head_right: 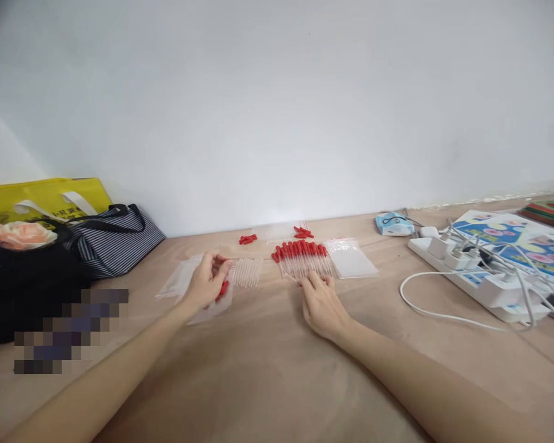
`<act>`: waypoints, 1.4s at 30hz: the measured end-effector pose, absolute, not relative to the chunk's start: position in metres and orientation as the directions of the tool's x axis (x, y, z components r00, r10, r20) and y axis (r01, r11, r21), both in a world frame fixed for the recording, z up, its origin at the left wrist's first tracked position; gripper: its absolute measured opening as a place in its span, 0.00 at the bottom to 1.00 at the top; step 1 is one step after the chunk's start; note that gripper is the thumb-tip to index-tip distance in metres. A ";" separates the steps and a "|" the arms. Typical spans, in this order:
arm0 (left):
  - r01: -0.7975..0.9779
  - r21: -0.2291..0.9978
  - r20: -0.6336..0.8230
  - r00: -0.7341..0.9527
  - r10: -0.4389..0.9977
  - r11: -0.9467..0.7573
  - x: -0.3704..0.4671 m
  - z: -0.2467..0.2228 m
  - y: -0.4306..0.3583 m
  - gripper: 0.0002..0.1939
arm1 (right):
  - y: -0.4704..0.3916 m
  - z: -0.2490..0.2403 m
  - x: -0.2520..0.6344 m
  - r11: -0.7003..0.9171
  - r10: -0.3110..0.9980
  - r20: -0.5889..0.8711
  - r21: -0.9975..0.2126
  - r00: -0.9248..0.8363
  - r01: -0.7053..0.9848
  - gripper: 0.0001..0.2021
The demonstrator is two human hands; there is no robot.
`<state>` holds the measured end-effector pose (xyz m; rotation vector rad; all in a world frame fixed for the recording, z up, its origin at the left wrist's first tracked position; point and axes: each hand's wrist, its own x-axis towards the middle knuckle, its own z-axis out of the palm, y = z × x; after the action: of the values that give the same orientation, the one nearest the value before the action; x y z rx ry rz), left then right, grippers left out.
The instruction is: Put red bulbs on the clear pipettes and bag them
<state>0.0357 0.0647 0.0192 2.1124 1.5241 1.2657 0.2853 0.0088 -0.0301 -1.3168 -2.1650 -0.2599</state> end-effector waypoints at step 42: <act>0.601 0.551 0.310 0.497 0.811 -0.579 0.051 -0.007 0.000 0.09 | -0.008 -0.030 0.250 0.787 0.575 0.573 -0.192 -0.584 0.586 0.08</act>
<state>0.0509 0.0004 -0.0075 2.3738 1.1752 0.7797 0.2500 -0.0076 -0.0303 -0.8580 -2.3403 -0.0232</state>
